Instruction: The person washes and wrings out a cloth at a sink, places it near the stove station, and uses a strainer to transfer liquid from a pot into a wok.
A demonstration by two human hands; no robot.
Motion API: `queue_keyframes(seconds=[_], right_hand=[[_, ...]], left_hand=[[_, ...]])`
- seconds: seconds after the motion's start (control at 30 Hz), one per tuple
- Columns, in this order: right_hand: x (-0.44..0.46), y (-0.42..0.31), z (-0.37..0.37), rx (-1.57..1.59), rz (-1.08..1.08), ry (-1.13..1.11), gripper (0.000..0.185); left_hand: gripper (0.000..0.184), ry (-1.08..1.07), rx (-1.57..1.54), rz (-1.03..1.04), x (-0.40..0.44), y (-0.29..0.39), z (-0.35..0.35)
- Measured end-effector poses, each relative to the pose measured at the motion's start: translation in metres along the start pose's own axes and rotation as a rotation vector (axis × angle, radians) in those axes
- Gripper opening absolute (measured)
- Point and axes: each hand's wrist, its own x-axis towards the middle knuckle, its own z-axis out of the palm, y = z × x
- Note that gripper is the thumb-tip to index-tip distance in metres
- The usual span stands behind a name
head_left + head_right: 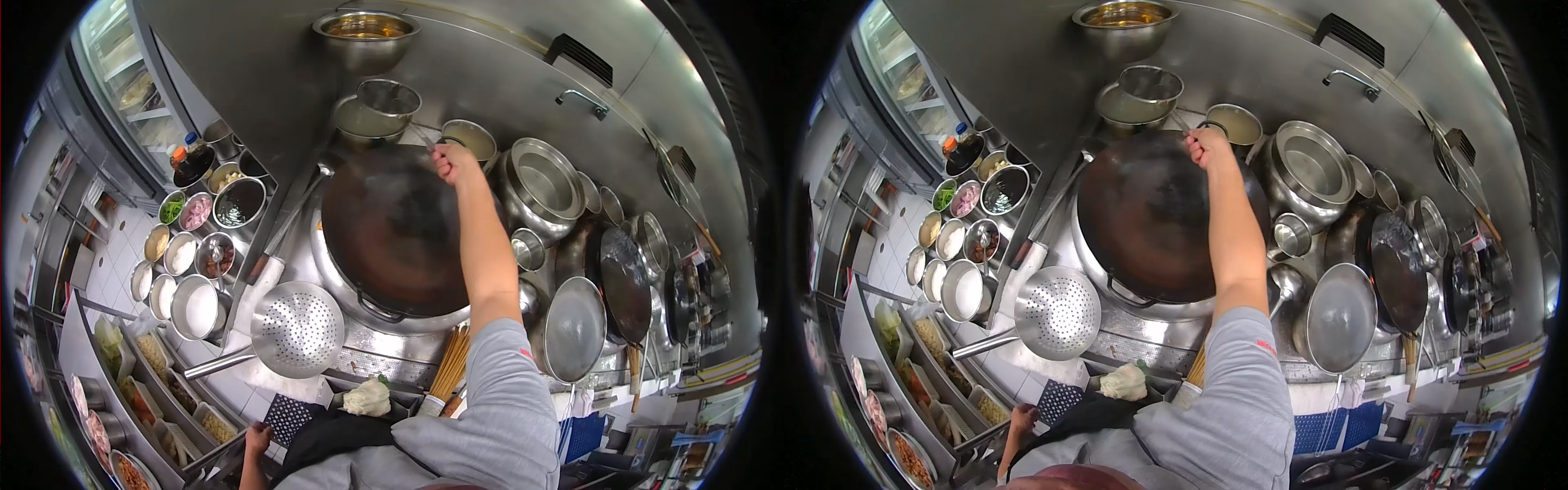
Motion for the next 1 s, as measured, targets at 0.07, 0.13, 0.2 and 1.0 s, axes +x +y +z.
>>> queue_keyframes(seconds=[0.07,0.13,0.2,1.0], right_hand=[[-0.022,-0.022,-0.023,-0.024,-0.039,0.044,0.016],[-0.04,-0.045,-0.051,-0.038,-0.118,0.075,0.016],[-0.067,-0.071,-0.07,-0.095,-0.299,0.231,0.016],[-0.092,-0.107,-0.032,-1.523,-0.873,1.031,0.053]], left_hand=[[0.019,-0.016,0.028,0.036,0.01,-0.014,0.001],[0.019,-0.018,0.045,0.046,0.015,-0.026,0.005],[0.02,-0.008,0.055,0.031,0.014,-0.028,0.007],[0.019,-0.009,-0.039,0.005,0.013,-0.025,0.012]])
